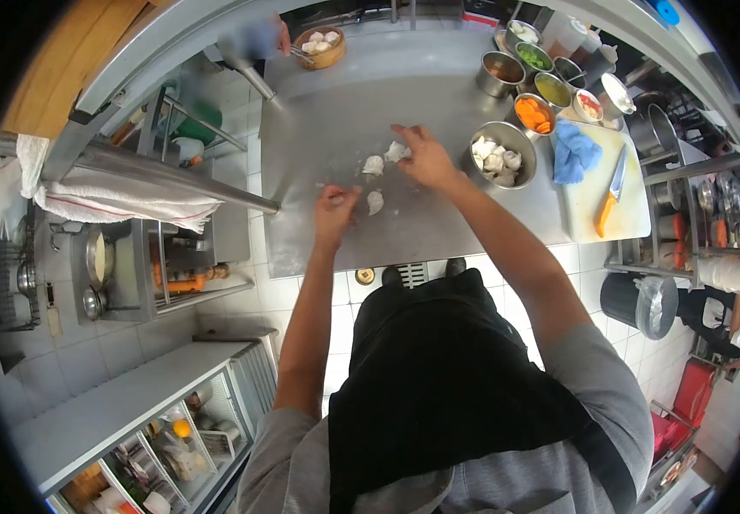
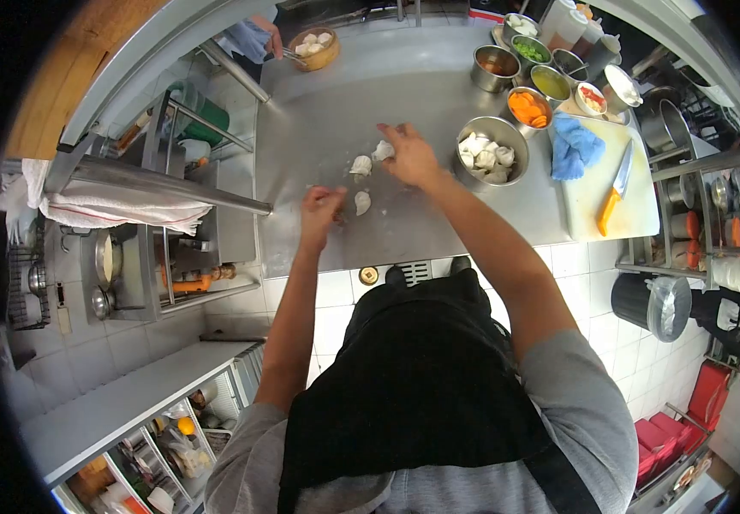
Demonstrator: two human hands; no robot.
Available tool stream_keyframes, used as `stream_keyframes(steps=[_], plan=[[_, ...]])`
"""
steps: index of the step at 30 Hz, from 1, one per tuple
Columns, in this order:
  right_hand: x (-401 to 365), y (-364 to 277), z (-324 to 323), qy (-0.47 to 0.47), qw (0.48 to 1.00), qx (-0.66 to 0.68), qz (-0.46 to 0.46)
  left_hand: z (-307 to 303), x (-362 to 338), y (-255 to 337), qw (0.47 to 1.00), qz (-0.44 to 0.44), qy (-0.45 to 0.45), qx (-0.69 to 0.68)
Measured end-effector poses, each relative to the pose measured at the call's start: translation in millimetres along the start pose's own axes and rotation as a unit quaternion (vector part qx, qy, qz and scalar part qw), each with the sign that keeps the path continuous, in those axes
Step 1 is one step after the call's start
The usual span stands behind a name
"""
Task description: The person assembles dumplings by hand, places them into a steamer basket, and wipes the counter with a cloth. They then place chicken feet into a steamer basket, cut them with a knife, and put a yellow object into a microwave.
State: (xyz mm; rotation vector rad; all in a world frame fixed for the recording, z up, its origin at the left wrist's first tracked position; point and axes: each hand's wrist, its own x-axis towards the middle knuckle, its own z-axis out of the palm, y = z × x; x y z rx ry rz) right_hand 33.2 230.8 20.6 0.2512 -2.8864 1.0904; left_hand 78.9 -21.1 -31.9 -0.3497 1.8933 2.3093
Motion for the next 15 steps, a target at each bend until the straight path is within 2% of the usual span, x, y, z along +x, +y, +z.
stream_keyframes(steps=[1, 2, 3, 4, 5, 6, 10, 12, 13, 14, 15], plan=[[6.1, -2.5, 1.9, 0.004, 1.000, 0.002, 0.002, 10.2, -3.0, 1.7, 0.974, 0.052, -0.023, 0.221], [13.4, -6.7, 5.0, -0.049, 0.995, -0.090, -0.017, 21.6, -4.8, 3.7, 0.896, 0.103, -0.045, 0.429], [18.1, -9.1, 6.6, -0.101, 0.978, -0.182, -0.036, 33.5, -9.4, 7.9, 0.895, 0.108, -0.048, 0.430], [19.4, -5.7, 10.2, -0.096, 0.978, -0.183, -0.035, 44.9, -16.0, 11.1, 0.860, 0.140, -0.041, 0.489], [19.5, -3.0, 15.0, -0.130, 0.971, -0.196, -0.038, 53.3, -22.2, 15.4, 0.820, 0.172, -0.034, 0.545], [19.2, -3.2, 17.1, -0.164, 0.963, -0.210, -0.042, 57.3, -26.1, 15.9, 0.819, 0.176, -0.035, 0.544], [-0.2, 1.4, 14.8, -0.135, 0.977, -0.167, 0.015, 53.9, -23.0, 7.6, 0.797, 0.176, -0.073, 0.573], [-15.5, 10.8, 5.5, -0.044, 0.998, 0.037, 0.030, 46.4, -16.5, 5.0, 0.797, 0.189, -0.095, 0.566], [-24.3, 12.5, -12.3, -0.038, 0.998, 0.033, 0.041, 44.0, -12.7, 17.1, 0.866, 0.103, -0.092, 0.481], [-34.3, 4.7, -42.8, -0.056, 0.974, 0.190, 0.112, 44.1, -9.4, 26.4, 0.917, 0.011, -0.089, 0.389], [-44.2, -2.0, -67.2, -0.071, 0.919, 0.346, 0.175, 44.9, -6.5, 33.7, 0.915, 0.008, -0.102, 0.390]])
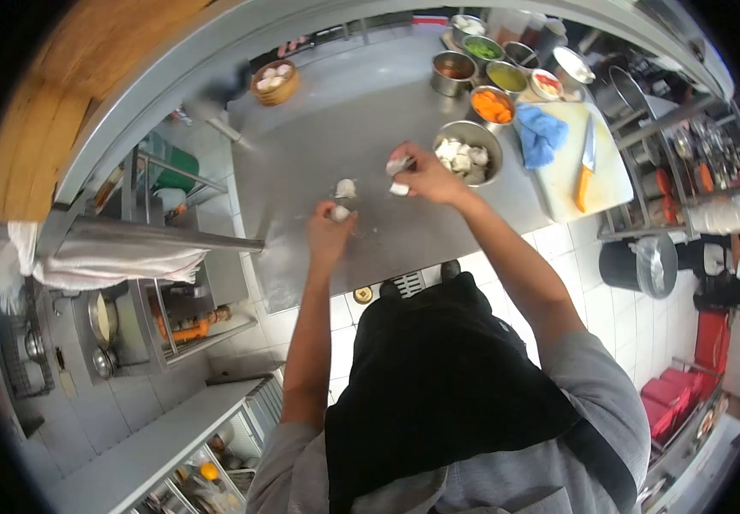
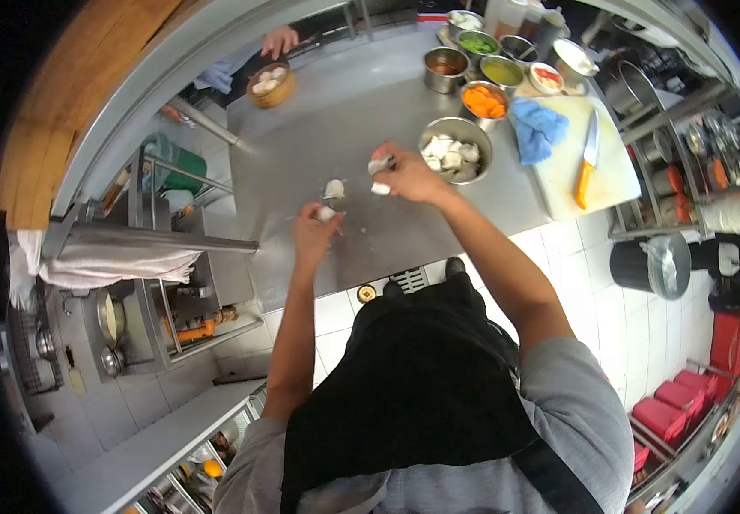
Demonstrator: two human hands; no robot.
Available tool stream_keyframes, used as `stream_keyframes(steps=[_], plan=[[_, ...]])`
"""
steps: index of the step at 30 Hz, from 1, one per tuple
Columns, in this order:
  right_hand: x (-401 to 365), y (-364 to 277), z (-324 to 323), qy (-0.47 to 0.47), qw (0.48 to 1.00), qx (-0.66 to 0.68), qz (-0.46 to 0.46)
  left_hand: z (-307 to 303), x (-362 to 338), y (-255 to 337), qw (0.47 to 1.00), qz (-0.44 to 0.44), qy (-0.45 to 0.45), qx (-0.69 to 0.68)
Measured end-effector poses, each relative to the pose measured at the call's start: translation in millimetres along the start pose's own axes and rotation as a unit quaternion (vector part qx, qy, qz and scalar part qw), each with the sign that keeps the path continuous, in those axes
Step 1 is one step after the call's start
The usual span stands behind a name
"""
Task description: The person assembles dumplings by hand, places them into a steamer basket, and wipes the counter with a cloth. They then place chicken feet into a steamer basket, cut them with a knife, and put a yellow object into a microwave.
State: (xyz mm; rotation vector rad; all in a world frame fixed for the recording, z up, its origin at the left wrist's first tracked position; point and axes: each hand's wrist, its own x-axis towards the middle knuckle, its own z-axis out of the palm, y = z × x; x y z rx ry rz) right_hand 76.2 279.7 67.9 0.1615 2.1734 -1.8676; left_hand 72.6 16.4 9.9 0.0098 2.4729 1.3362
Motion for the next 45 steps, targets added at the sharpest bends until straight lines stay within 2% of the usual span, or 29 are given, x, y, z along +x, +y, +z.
stream_keyframes(steps=[2, 3, 4, 5, 6, 8, 9, 10, 11, 13, 15, 18, 20, 21, 23, 25, 27, 30, 32, 33, 34, 35, 36, 38, 39, 40, 41, 43, 45], plan=[[-21.4, -15.3, -36.1, 0.046, 0.998, -0.006, -0.044, -12.7, 13.1, 9.7, 0.984, 0.156, 0.081, 0.008], [-27.1, -16.9, -53.9, 0.084, 0.992, -0.016, -0.092, -13.6, 22.9, 11.3, 0.984, 0.160, 0.076, 0.008], [-30.0, -14.8, -69.6, 0.093, 0.991, -0.016, -0.092, -10.8, 33.6, 14.4, 0.967, 0.235, 0.072, 0.072], [-32.3, -13.7, -86.9, 0.135, 0.973, -0.155, -0.102, -6.1, 42.4, 18.2, 0.939, 0.310, 0.066, 0.133], [-34.2, -12.0, -102.0, 0.175, 0.935, -0.289, -0.106, -1.4, 46.3, 24.2, 0.936, 0.320, 0.059, 0.132], [-29.9, 10.5, -120.9, 0.178, 0.929, -0.300, -0.125, 9.1, 49.1, 35.6, 0.935, 0.244, -0.038, 0.255], [-29.5, 17.2, -128.9, 0.168, 0.923, -0.312, -0.148, 14.3, 52.4, 35.3, 0.931, 0.256, -0.045, 0.256], [-45.8, -3.7, -130.4, 0.191, 0.928, -0.314, -0.055, 19.1, 54.5, 30.5, 0.921, 0.259, -0.045, 0.287], [-52.0, -0.3, -143.1, 0.201, 0.927, -0.313, -0.050, 24.3, 54.9, 23.2, 0.911, 0.259, -0.047, 0.318], [-61.5, 14.8, -179.7, 0.324, 0.855, -0.395, -0.085, 31.3, 46.9, 24.6, 0.921, 0.227, -0.038, 0.314], [-70.6, 31.4, -218.8, 0.353, 0.838, -0.413, -0.058, 35.8, 39.5, 22.0, 0.931, 0.193, -0.024, 0.308], [-72.7, 60.7, -260.2, 0.361, 0.821, -0.442, 0.010, 32.8, 43.6, 4.3, 0.931, 0.242, 0.058, 0.266], [-61.5, 83.7, -280.6, 0.347, 0.802, -0.486, -0.004, 26.1, 48.0, -1.2, 0.992, 0.115, 0.001, 0.042], [-53.6, 96.9, -284.8, 0.329, 0.781, -0.530, -0.013, 21.2, 45.6, 6.4, 0.992, 0.113, 0.005, 0.046], [-35.8, 119.3, -283.8, 0.318, 0.795, -0.516, 0.005, 11.2, 35.2, 41.8, 0.973, -0.014, -0.040, -0.225], [-32.4, 116.3, -284.0, 0.276, 0.804, -0.519, 0.096, 22.4, 23.0, 89.1, 0.976, 0.023, -0.047, -0.213], [-34.1, 113.9, -278.5, 0.286, 0.787, -0.539, 0.087, 48.9, 17.8, 141.3, 0.975, 0.068, -0.060, -0.202], [-30.1, 124.8, -286.9, 0.324, 0.802, -0.501, 0.003, 85.7, 20.1, 187.0, 0.985, 0.114, -0.089, -0.095], [-45.5, 112.7, -285.1, 0.343, 0.838, -0.423, -0.029, 115.2, 34.6, 192.0, 0.962, 0.254, -0.058, 0.077], [-54.1, 107.4, -281.5, 0.363, 0.857, -0.362, -0.040, 125.9, 37.0, 195.2, 0.960, 0.262, -0.065, 0.078], [-62.9, 103.1, -280.3, 0.381, 0.861, -0.325, -0.090, 132.2, 35.4, 194.4, 0.945, 0.298, 0.033, 0.133], [-73.3, 100.1, -277.6, 0.389, 0.859, -0.321, -0.086, 138.0, 34.5, 193.1, 0.916, 0.330, 0.131, 0.185], [-90.2, 86.9, -270.9, 0.397, 0.874, -0.264, -0.100, 142.8, 38.4, 187.7, 0.915, 0.336, 0.124, 0.188], [-121.3, 70.6, -255.2, 0.409, 0.884, -0.201, -0.107, 145.8, 52.9, 169.5, 0.954, 0.189, 0.157, 0.171], [-135.2, 66.6, -246.0, 0.403, 0.887, -0.177, -0.137, 143.7, 59.6, 161.1, 0.954, 0.192, 0.148, 0.176], [-146.1, 67.2, -235.9, 0.398, 0.889, -0.152, -0.169, 139.3, 67.4, 154.4, 0.991, 0.090, 0.039, 0.093], [-152.0, 75.6, -226.8, 0.407, 0.887, -0.148, -0.164, 138.4, 74.9, 148.7, 0.997, -0.014, -0.070, 0.008], [-158.1, 95.8, -208.7, 0.264, 0.919, -0.264, -0.125, 145.4, 85.6, 130.6, 0.997, 0.014, -0.066, -0.024], [-162.5, 111.0, -185.8, 0.295, 0.895, -0.308, -0.131, 143.3, 90.0, 114.8, 0.996, 0.037, -0.058, -0.060]])
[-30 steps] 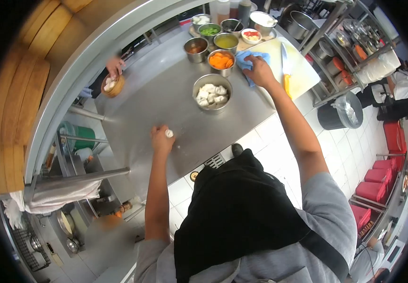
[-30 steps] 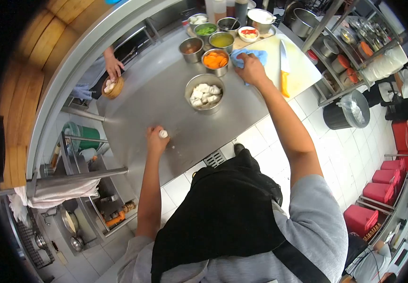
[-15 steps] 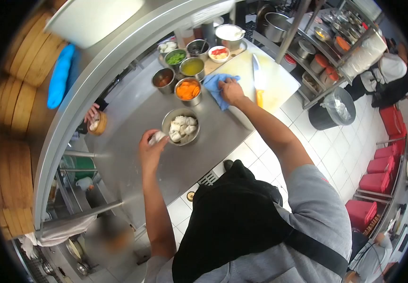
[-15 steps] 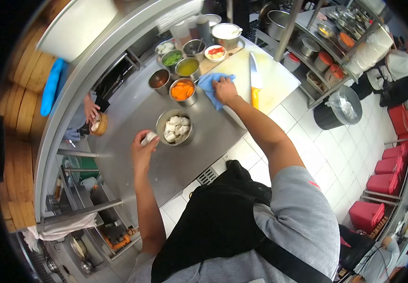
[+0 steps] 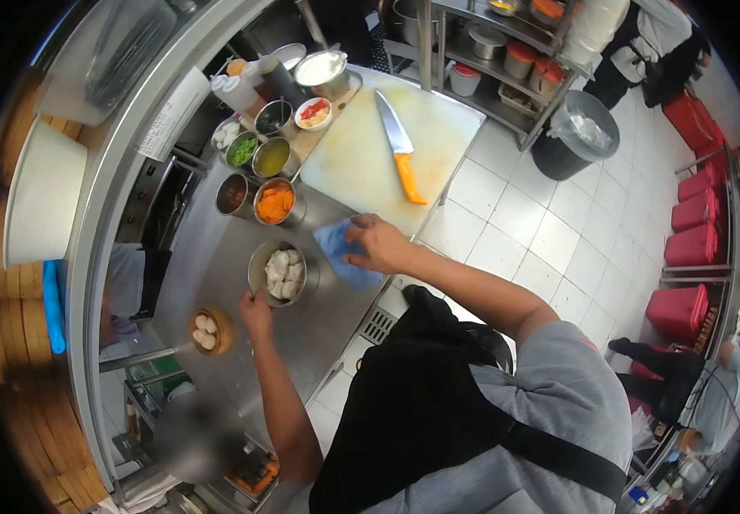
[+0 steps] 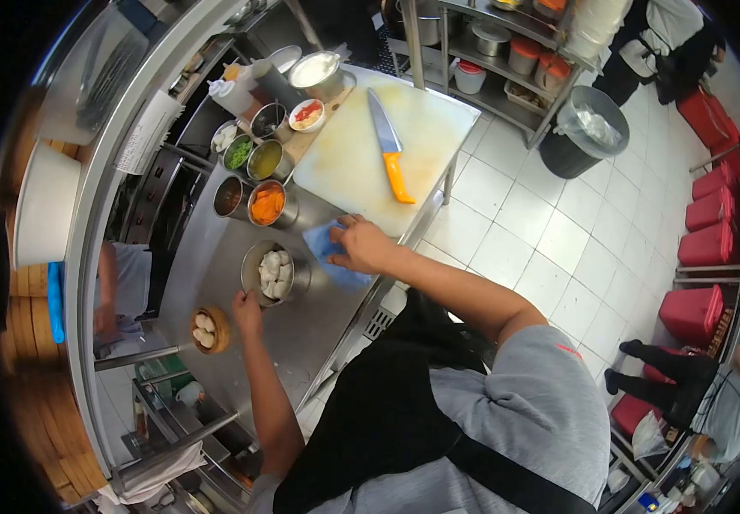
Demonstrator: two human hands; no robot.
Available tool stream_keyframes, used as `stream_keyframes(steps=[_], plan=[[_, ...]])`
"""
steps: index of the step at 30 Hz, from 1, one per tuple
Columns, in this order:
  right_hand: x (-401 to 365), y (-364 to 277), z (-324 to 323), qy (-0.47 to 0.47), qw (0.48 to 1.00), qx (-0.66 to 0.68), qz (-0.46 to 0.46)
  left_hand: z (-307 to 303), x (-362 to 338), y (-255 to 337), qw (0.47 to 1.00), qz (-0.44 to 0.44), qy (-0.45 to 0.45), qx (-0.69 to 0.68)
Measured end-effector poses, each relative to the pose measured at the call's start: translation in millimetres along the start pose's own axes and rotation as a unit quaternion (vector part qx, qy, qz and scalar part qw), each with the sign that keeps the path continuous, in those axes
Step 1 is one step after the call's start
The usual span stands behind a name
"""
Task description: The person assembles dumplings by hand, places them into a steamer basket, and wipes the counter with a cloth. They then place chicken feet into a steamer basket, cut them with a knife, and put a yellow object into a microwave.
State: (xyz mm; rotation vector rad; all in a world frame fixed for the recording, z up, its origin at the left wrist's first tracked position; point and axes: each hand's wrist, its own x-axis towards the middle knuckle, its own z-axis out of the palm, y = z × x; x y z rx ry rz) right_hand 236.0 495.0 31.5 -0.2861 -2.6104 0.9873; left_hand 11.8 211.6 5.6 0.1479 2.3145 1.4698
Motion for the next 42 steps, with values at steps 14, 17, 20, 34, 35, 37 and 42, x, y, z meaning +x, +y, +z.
stream_keyframes(steps=[14, 17, 20, 34, 35, 37, 42], plan=[[-4.2, -44.4, 135.3, -0.088, 0.972, -0.123, -0.180, -155.5, -236.3, -49.0, 0.971, -0.008, 0.162, -0.177], [45.8, -52.9, 169.7, -0.099, 0.959, -0.154, -0.215, -198.4, -298.1, -87.2, 0.955, -0.051, 0.242, -0.161], [110.1, -62.3, 221.8, -0.069, 0.960, -0.186, -0.199, -235.3, -338.5, -96.5, 0.947, -0.101, 0.277, -0.129], [50.5, -112.4, 240.0, -0.052, 0.964, -0.162, -0.205, -297.3, -139.2, -62.1, 0.896, -0.058, 0.266, -0.350], [27.1, -112.7, 229.5, -0.049, 0.967, -0.161, -0.190, -294.9, -111.5, -58.0, 0.901, -0.049, 0.254, -0.349], [-15.4, -120.0, 215.8, -0.045, 0.973, -0.160, -0.158, -286.6, -68.5, -44.8, 0.910, -0.040, 0.221, -0.349], [-60.9, -131.0, 190.3, -0.063, 0.980, -0.138, -0.126, -240.1, 10.1, 13.0, 0.947, -0.003, 0.125, -0.295]])
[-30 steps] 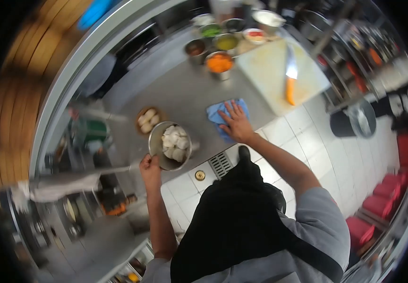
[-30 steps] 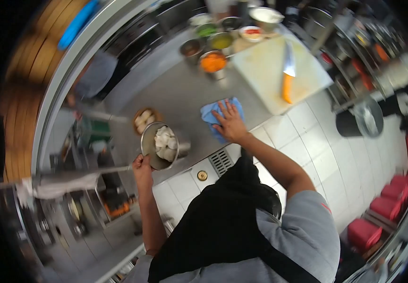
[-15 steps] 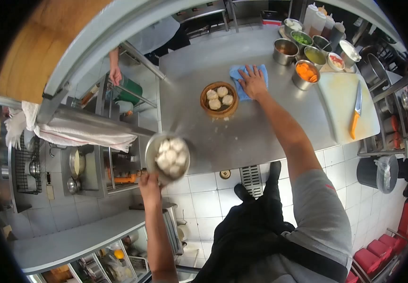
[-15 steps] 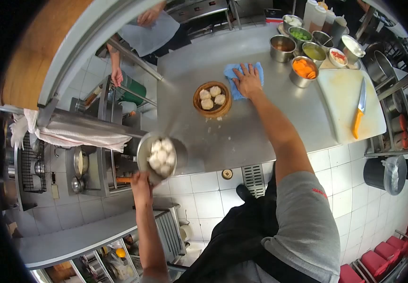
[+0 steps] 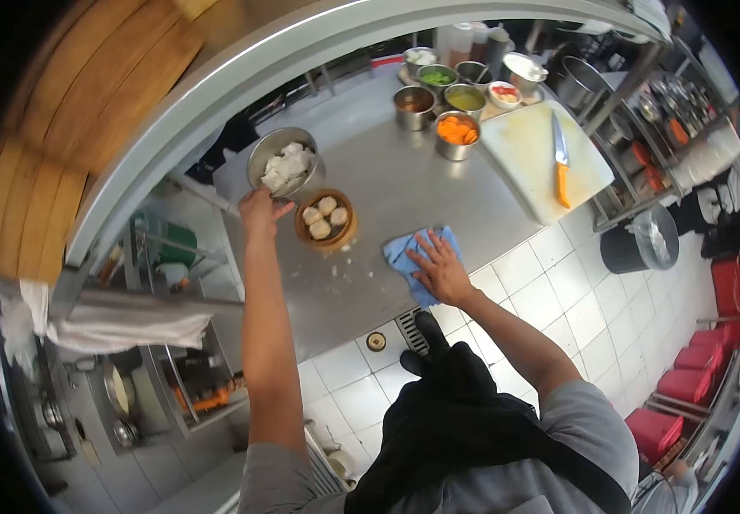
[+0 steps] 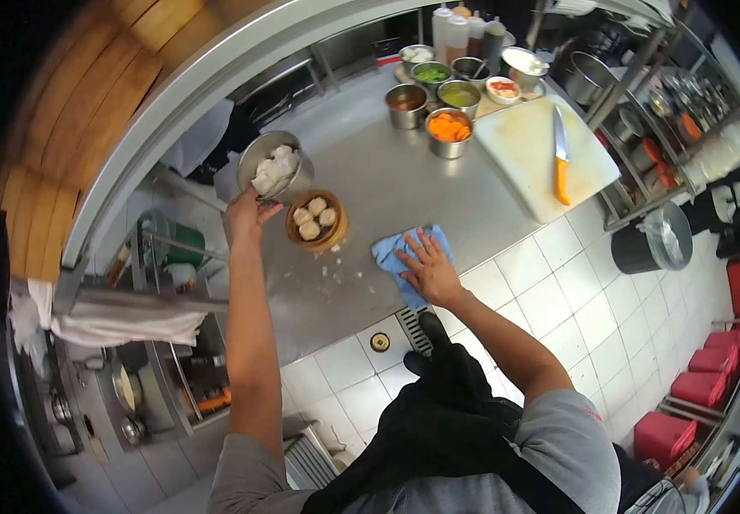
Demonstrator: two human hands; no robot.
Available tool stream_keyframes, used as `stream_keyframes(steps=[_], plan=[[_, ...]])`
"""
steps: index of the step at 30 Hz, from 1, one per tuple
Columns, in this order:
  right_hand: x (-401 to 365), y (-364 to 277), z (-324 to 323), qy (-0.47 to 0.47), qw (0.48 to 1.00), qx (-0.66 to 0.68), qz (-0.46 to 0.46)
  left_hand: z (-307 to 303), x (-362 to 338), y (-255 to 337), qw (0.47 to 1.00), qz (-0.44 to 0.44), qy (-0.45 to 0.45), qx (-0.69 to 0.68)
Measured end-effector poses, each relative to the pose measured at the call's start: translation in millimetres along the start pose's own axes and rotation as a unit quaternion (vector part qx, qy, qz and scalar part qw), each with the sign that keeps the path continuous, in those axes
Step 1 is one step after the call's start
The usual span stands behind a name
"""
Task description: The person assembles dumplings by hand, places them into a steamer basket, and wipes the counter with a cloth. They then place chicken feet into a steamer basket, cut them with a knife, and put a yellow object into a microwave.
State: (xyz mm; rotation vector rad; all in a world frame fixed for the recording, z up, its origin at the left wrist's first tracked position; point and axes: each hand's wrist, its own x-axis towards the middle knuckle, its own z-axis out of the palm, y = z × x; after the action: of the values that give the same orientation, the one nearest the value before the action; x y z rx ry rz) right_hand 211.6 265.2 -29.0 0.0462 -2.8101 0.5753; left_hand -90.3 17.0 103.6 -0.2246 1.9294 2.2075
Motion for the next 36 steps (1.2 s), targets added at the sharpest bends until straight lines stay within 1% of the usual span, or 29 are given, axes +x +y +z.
stream_keyframes(steps=[1, 2, 3, 4, 6, 7, 9, 11, 12, 14, 15, 17, 18, 19, 20, 21, 22, 23, 24, 25, 26, 27, 29, 30, 32, 33, 35, 36], plan=[[-1.4, 5.9, -4.2, -0.011, 1.000, 0.014, 0.000, 18.0, 9.5, 1.4, 1.000, 0.002, -0.011, 0.005], [-2.9, 12.3, -7.8, -0.023, 0.999, 0.029, 0.000, 37.9, 17.7, 0.2, 0.998, -0.006, -0.053, 0.038], [-4.9, 19.4, -12.3, -0.011, 0.999, 0.023, 0.026, 57.5, 25.2, -1.6, 0.993, -0.014, -0.095, 0.072], [-7.3, 26.9, -16.4, -0.006, 0.999, 0.026, 0.035, 77.6, 28.5, -2.7, 0.991, -0.015, -0.102, 0.080], [-16.3, 40.4, -22.5, 0.035, 0.995, 0.016, 0.095, 117.5, 28.5, -14.7, 0.972, -0.056, -0.183, 0.134], [-21.0, 44.3, -23.6, 0.051, 0.993, 0.017, 0.108, 133.9, 27.1, -26.4, 0.971, -0.060, -0.187, 0.139], [-26.9, 44.2, -24.2, 0.062, 0.990, 0.007, 0.128, 166.7, 22.1, -45.0, 0.948, -0.083, -0.246, 0.183], [-28.7, 41.1, -22.0, 0.078, 0.986, -0.006, 0.151, 193.7, 5.8, -58.1, 0.941, -0.119, -0.249, 0.197], [-27.6, 38.4, -21.2, 0.076, 0.986, -0.004, 0.148, 201.5, -0.4, -66.5, 0.942, -0.119, -0.246, 0.197], [-24.2, 33.3, -20.8, 0.080, 0.983, -0.017, 0.167, 207.8, -6.0, -81.5, 0.929, -0.139, -0.278, 0.198], [-23.0, 31.3, -19.9, 0.075, 0.982, -0.013, 0.173, 202.9, -4.4, -85.2, 0.932, -0.141, -0.270, 0.198], [-22.2, 27.6, -20.5, 0.071, 0.982, -0.009, 0.174, 185.4, -0.5, -90.3, 0.925, -0.105, -0.299, 0.212], [-20.3, 24.2, -22.1, 0.073, 0.981, -0.009, 0.181, 166.2, -0.9, -85.4, 0.929, -0.108, -0.283, 0.211], [-18.1, 20.9, -23.5, 0.068, 0.981, -0.011, 0.183, 134.8, -2.9, -77.2, 0.893, 0.098, -0.203, 0.389], [-17.9, 16.2, -20.7, 0.059, 0.984, 0.001, 0.169, 101.0, -6.3, -65.9, 0.779, 0.291, -0.109, 0.545], [-16.1, 12.9, -17.8, 0.062, 0.983, -0.005, 0.171, 59.9, 3.0, -71.2, 0.778, 0.286, -0.094, 0.551], [-12.5, 10.2, -14.7, 0.068, 0.982, -0.015, 0.175, 14.4, 22.2, -91.7, 0.713, 0.333, -0.033, 0.616], [-8.3, 6.4, -10.9, 0.064, 0.984, -0.010, 0.164, -12.3, 33.8, -101.3, 0.639, 0.374, 0.024, 0.672], [-1.6, 1.1, -7.5, 0.062, 0.985, -0.006, 0.160, -19.9, 33.6, -94.2, 0.637, 0.372, 0.028, 0.675], [7.5, -4.3, -4.3, 0.049, 0.989, -0.007, 0.141, -28.4, 34.1, -87.0, 0.778, 0.166, -0.069, 0.602], [17.4, -9.2, 0.0, 0.036, 0.992, -0.009, 0.124, -36.5, 34.4, -80.4, 0.861, -0.052, -0.160, 0.481], [29.3, -11.4, 7.0, 0.037, 0.992, -0.009, 0.124, -37.5, 31.3, -74.3, 0.860, -0.051, -0.160, 0.481], [54.1, -13.4, 22.5, 0.045, 0.996, 0.002, 0.079, -29.4, 19.2, -67.8, 0.881, -0.023, -0.173, 0.441], [66.1, -16.1, 27.5, 0.044, 0.995, -0.001, 0.085, -27.4, 16.3, -64.9, 0.879, -0.024, -0.179, 0.440], [94.7, -20.6, 38.2, 0.067, 0.997, -0.022, 0.042, -25.4, 17.3, -55.6, 0.861, -0.011, -0.198, 0.469], [109.9, -18.6, 44.5, 0.071, 0.996, -0.023, 0.046, -26.6, 20.2, -50.3, 0.859, -0.008, -0.202, 0.471], [137.2, -16.5, 61.9, 0.082, 0.996, -0.033, 0.018, -36.1, 23.0, -41.1, 0.871, 0.056, -0.153, 0.463], [154.3, -12.6, 69.9, 0.084, 0.995, -0.044, 0.016, -38.3, 25.3, -28.4, 0.868, 0.058, -0.157, 0.468]])
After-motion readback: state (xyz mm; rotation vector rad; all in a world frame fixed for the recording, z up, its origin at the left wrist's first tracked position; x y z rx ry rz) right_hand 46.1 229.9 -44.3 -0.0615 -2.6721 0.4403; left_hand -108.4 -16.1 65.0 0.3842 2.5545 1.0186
